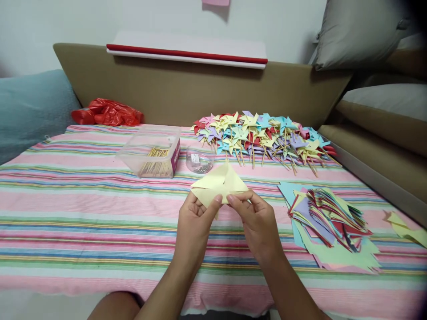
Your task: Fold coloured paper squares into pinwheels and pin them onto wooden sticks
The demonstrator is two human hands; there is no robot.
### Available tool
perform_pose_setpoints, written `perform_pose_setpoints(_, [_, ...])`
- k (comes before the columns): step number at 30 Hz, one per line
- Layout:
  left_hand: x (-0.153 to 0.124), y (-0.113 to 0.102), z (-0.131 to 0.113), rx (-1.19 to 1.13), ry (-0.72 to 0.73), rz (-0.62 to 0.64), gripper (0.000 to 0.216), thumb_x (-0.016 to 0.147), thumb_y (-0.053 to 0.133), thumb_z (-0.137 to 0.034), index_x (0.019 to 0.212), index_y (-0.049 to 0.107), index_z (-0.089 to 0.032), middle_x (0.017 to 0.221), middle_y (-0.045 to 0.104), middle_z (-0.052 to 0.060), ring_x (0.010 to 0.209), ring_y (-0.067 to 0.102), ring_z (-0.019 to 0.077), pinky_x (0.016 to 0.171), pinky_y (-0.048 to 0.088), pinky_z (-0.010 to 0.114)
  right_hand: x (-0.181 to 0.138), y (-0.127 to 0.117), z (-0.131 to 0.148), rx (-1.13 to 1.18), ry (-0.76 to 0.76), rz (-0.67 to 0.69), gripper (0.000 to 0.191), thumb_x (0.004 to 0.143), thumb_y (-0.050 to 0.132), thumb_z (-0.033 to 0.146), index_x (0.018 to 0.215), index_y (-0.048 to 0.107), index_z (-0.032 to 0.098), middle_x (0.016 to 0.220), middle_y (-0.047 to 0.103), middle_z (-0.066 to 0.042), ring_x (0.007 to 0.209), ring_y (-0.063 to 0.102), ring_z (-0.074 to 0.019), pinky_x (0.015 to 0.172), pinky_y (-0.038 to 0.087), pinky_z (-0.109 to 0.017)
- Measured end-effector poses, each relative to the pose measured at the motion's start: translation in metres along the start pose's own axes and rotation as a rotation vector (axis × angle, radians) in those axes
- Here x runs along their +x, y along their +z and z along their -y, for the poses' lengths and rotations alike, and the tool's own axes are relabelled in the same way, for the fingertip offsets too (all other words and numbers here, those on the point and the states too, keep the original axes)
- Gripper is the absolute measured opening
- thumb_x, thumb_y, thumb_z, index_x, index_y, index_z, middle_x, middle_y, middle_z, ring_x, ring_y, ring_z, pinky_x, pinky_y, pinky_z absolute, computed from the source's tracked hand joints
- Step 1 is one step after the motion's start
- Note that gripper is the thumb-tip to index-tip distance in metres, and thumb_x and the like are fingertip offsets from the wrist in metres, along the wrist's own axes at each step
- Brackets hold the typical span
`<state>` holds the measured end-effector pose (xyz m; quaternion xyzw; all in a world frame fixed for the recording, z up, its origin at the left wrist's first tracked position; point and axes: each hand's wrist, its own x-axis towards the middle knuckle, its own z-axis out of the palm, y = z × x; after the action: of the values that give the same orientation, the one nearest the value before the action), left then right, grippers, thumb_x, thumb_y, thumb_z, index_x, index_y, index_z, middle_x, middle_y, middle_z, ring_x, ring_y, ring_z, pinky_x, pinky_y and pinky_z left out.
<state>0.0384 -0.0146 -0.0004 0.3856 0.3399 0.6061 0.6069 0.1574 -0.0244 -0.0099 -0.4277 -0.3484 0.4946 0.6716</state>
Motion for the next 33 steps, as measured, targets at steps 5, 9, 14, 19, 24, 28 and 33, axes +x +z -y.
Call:
perform_pose_setpoints(5, [-0.003, -0.001, -0.006, 0.041, -0.005, -0.003, 0.043, 0.083, 0.078, -0.024, 0.124, 0.064, -0.02, 0.115, 0.076, 0.007, 0.107, 0.07, 0.019, 0.095, 0.053, 0.03, -0.001, 0.0, 0.0, -0.027, -0.029, 0.026, 0.016, 0.074, 0.085, 0.031, 0.074, 0.072, 0.022, 0.094, 0.07, -0.002, 0.092, 0.067, -0.0185, 0.091, 0.054, -0.036])
perform_pose_setpoints(9, [-0.003, -0.001, -0.006, 0.024, -0.003, -0.016, 0.043, 0.08, 0.08, -0.024, 0.12, 0.065, -0.02, 0.116, 0.076, 0.008, 0.107, 0.071, 0.0208, 0.095, 0.053, 0.032, -0.001, 0.002, -0.001, -0.038, -0.036, 0.028, 0.017, 0.074, 0.085, 0.031, 0.073, 0.072, 0.021, 0.101, 0.07, -0.004, 0.094, 0.068, -0.0196, 0.089, 0.055, -0.036])
perform_pose_setpoints(14, [-0.002, -0.002, -0.009, 0.091, 0.018, -0.041, 0.032, 0.081, 0.079, -0.026, 0.109, 0.064, -0.018, 0.113, 0.076, 0.007, 0.105, 0.071, 0.0205, 0.09, 0.054, 0.03, -0.003, 0.003, -0.002, -0.054, -0.074, 0.019, 0.02, 0.075, 0.083, 0.031, 0.079, 0.067, 0.021, 0.105, 0.069, -0.004, 0.094, 0.069, -0.0189, 0.086, 0.056, -0.034])
perform_pose_setpoints(19, [0.002, -0.011, -0.023, 0.234, 0.032, 0.05, 0.038, 0.079, 0.079, -0.023, 0.113, 0.062, -0.021, 0.098, 0.077, 0.004, 0.089, 0.073, 0.019, 0.076, 0.057, 0.025, 0.003, -0.007, 0.008, -0.031, -0.128, -0.02, 0.052, 0.071, 0.086, 0.037, 0.115, 0.061, 0.027, 0.126, 0.066, -0.008, 0.103, 0.068, -0.0215, 0.078, 0.058, -0.032])
perform_pose_setpoints(24, [0.001, -0.02, -0.035, 0.303, -0.033, 0.241, 0.073, 0.078, 0.078, -0.019, 0.144, 0.05, -0.032, 0.113, 0.073, 0.008, 0.085, 0.074, 0.0219, 0.066, 0.058, 0.025, 0.0, -0.015, 0.018, -0.092, 0.191, 0.285, 0.047, 0.071, 0.085, 0.043, 0.111, 0.074, 0.02, 0.114, 0.075, -0.01, 0.101, 0.07, -0.0274, 0.082, 0.057, -0.036])
perform_pose_setpoints(28, [0.0, -0.023, -0.037, 0.324, -0.087, 0.257, 0.076, 0.076, 0.08, -0.018, 0.144, 0.052, -0.034, 0.113, 0.072, 0.008, 0.077, 0.074, 0.0211, 0.06, 0.057, 0.025, -0.004, -0.013, 0.015, -0.148, 0.247, 0.263, 0.041, 0.073, 0.084, 0.043, 0.105, 0.077, 0.019, 0.1, 0.078, -0.008, 0.083, 0.072, -0.0241, 0.072, 0.056, -0.035])
perform_pose_setpoints(33, [0.001, -0.019, -0.032, 0.24, -0.127, 0.174, 0.074, 0.068, 0.087, -0.018, 0.135, 0.058, -0.03, 0.119, 0.07, 0.009, 0.094, 0.073, 0.024, 0.074, 0.059, 0.029, -0.001, -0.001, 0.006, 0.094, 0.147, 0.125, 0.037, 0.078, 0.08, 0.04, 0.11, 0.075, 0.021, 0.11, 0.077, -0.006, 0.105, 0.07, -0.0266, 0.088, 0.057, -0.037])
